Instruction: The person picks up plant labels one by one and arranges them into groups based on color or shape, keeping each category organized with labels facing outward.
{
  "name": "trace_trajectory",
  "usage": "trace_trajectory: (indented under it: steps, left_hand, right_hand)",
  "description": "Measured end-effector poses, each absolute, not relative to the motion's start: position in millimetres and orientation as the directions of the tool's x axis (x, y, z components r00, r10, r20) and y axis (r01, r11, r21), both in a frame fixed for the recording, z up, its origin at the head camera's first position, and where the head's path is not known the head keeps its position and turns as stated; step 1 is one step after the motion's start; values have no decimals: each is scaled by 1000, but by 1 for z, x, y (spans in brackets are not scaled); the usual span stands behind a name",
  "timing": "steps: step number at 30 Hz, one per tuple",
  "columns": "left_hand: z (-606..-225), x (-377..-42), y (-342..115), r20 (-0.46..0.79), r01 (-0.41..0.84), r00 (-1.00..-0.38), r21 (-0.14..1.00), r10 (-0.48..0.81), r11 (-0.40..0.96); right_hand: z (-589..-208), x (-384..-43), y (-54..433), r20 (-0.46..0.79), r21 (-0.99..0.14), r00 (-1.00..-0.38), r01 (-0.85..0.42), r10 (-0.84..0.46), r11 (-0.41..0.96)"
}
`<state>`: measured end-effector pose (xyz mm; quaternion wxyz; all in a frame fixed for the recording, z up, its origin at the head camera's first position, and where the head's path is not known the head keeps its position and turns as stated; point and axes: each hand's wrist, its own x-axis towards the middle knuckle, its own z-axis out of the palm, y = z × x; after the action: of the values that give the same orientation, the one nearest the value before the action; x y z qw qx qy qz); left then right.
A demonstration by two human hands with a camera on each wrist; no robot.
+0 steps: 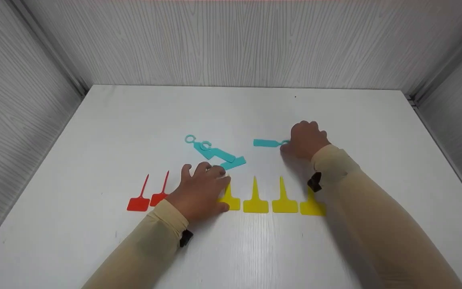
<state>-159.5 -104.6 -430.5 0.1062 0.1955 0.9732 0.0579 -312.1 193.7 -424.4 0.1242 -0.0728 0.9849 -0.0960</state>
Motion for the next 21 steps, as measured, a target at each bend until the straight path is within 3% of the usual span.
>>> trace_trajectory:
  steps: [13,21]
  left_hand:
    - [-431,-158,-105,-176,370,-900,172,398,913]
    - [-431,-158,-107,-176,373,-899,169,401,912]
  right_hand:
    - [-418,-322,213,-190,-261,-957,-164,-217,951]
    - [-401,-328,245,-165,-247,-902,-353,-399,902]
